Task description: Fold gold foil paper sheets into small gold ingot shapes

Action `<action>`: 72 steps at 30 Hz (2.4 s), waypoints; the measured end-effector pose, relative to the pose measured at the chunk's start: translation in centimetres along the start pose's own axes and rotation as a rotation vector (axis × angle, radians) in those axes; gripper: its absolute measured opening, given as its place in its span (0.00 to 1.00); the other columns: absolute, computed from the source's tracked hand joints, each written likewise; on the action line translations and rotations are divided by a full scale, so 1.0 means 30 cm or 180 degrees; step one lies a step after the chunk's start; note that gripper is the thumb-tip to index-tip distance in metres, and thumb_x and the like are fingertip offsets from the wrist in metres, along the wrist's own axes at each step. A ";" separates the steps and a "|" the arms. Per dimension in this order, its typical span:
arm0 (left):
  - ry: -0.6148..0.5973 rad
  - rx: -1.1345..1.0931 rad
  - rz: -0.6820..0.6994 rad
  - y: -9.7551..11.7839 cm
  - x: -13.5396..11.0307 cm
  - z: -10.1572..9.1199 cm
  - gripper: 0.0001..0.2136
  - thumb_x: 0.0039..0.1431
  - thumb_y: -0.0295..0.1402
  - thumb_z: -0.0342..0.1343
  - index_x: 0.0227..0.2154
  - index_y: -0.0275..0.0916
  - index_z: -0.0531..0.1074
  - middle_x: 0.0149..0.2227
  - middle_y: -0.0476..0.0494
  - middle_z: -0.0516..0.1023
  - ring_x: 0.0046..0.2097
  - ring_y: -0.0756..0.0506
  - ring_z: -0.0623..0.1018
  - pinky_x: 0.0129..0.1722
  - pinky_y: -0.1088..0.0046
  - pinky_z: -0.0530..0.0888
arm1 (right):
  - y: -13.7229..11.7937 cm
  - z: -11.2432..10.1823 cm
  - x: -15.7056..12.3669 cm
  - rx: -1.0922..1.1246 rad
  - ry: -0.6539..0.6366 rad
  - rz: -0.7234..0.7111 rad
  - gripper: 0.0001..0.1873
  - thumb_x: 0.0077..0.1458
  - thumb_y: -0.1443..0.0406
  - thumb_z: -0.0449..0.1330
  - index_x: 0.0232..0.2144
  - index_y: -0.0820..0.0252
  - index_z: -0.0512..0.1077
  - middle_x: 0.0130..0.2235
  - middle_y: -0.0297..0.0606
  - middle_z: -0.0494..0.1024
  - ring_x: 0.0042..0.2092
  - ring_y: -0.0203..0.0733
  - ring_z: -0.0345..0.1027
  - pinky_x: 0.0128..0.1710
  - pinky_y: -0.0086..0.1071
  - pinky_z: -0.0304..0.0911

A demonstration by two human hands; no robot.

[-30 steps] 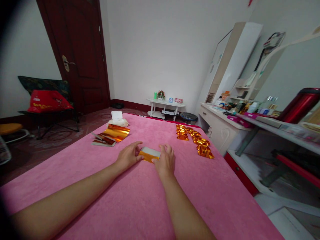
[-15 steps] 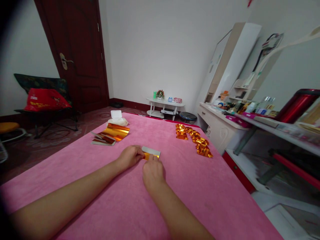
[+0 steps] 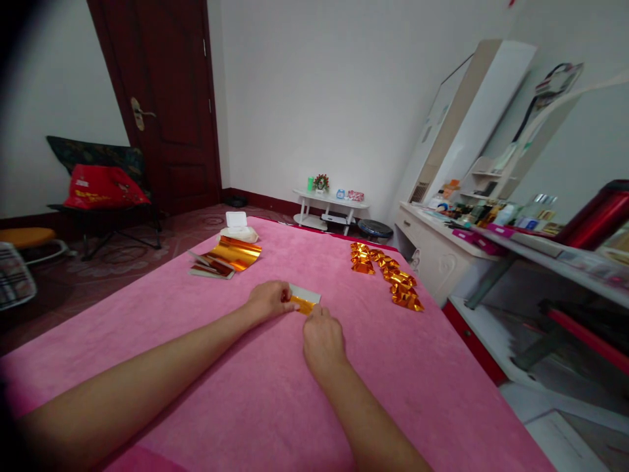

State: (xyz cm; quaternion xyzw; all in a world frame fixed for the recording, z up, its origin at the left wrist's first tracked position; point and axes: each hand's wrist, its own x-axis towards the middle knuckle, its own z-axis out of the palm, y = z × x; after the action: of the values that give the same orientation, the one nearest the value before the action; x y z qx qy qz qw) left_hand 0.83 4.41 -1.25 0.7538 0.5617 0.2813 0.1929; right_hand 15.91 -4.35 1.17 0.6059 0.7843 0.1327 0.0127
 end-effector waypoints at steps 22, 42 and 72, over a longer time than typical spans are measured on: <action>-0.0620 -0.0862 0.0167 -0.150 0.082 0.006 0.10 0.40 0.25 0.56 0.28 0.36 0.79 0.25 0.48 0.78 0.25 0.51 0.73 0.26 0.79 0.67 | -0.105 -0.032 0.030 0.0018 -0.0087 -0.0059 0.17 0.51 0.78 0.48 0.39 0.70 0.73 0.39 0.52 0.73 0.38 0.48 0.70 0.31 0.35 0.62; -0.0290 -0.0795 -0.0085 -0.143 0.067 -0.039 0.05 0.40 0.23 0.56 0.24 0.36 0.72 0.22 0.52 0.72 0.25 0.52 0.71 0.26 0.80 0.66 | 0.030 0.022 -0.014 0.0628 0.0245 0.0219 0.14 0.50 0.76 0.50 0.34 0.64 0.73 0.36 0.46 0.76 0.34 0.44 0.71 0.31 0.32 0.60; -0.0240 -0.1284 0.1172 -0.151 0.025 -0.036 0.08 0.43 0.34 0.65 0.27 0.37 0.77 0.40 0.43 0.72 0.40 0.48 0.72 0.40 0.74 0.69 | 0.170 0.140 0.070 0.3632 0.1273 0.0156 0.12 0.53 0.59 0.56 0.25 0.60 0.75 0.31 0.38 0.73 0.34 0.41 0.67 0.36 0.33 0.62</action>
State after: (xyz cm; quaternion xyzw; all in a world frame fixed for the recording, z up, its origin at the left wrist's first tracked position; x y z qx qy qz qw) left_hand -3.04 6.43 -3.01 0.7995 0.3402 0.3895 0.3055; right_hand 20.94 -0.36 -1.46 0.4982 0.7047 -0.1974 -0.4650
